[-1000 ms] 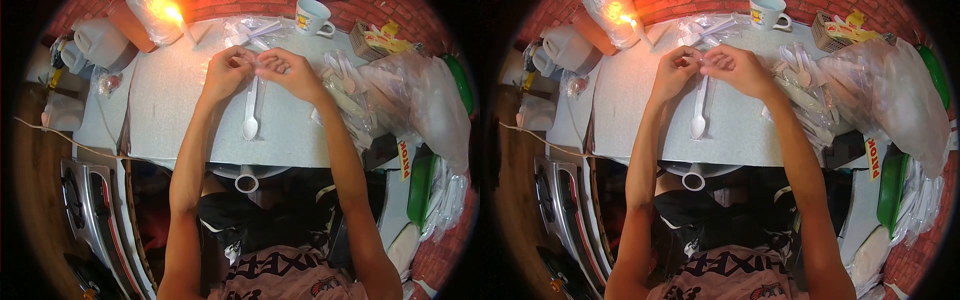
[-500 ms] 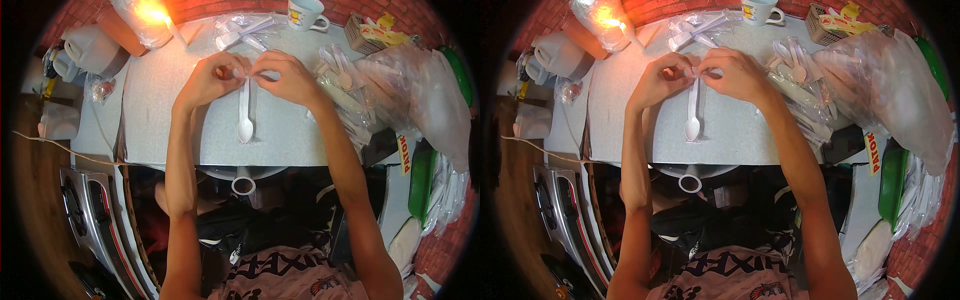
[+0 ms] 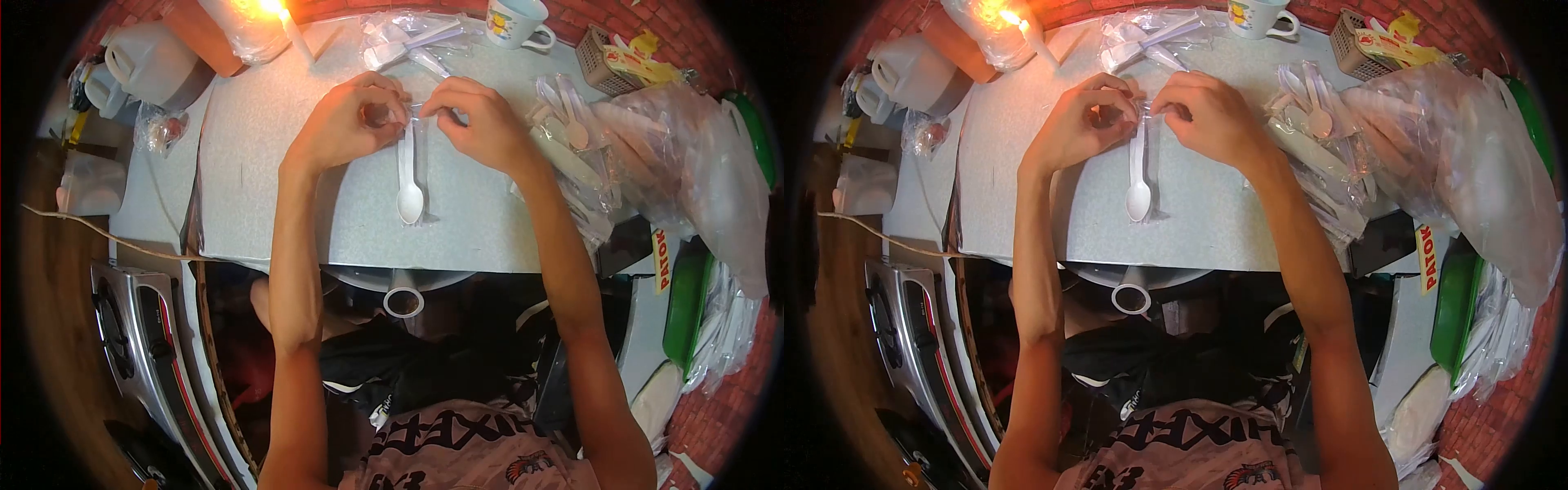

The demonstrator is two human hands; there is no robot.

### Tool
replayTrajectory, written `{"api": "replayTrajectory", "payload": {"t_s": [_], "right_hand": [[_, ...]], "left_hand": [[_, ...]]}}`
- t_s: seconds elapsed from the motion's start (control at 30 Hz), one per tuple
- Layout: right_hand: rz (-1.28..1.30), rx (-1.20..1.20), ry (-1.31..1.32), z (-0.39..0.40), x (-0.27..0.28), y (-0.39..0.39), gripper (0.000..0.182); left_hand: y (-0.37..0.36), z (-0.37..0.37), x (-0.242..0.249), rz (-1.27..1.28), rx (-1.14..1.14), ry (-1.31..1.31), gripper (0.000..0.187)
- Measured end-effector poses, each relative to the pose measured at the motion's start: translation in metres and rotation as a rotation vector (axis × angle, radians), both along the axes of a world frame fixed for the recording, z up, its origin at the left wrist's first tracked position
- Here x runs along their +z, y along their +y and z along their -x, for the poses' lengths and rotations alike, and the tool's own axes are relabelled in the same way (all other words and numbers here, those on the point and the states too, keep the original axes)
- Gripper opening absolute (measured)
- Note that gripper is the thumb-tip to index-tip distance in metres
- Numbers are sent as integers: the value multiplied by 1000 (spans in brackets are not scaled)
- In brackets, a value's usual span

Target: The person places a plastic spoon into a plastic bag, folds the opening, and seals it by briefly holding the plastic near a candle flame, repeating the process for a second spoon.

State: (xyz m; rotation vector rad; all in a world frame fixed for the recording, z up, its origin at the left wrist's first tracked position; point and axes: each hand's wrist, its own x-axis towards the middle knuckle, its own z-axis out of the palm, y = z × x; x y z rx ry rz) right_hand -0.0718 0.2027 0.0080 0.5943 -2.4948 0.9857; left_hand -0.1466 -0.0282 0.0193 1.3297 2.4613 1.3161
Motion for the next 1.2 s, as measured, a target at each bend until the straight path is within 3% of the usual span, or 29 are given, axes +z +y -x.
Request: {"api": "replayTrajectory", "payload": {"t_s": [0.33,0.57,0.77,0.87,0.97,1.07,1.13,1.2], "right_hand": [[95,-82,-110,0,0,4,14],[110,-95,-115,0,0,0,16],[120,-224,-270,-3,7,-5,17],[-29,-204,-186,-1,-1,-3,19],[25,-173,-215,0,0,-3,19],[153,-159,-337,4,-2,0,18],[332,-46,-381,9,-9,3,19],[453,27,-381,12,-10,2,20]], "left_hand": [[8,-3,-1,147,111,13,23],[10,-6,-2,73,119,42,21],[13,-12,5,59,163,-38,32],[14,-11,1,38,148,26,39],[11,-8,0,121,137,47,45],[9,-7,1,153,107,50,38],[9,-9,5,103,119,-168,31],[9,-4,0,58,103,-223,30]]}}
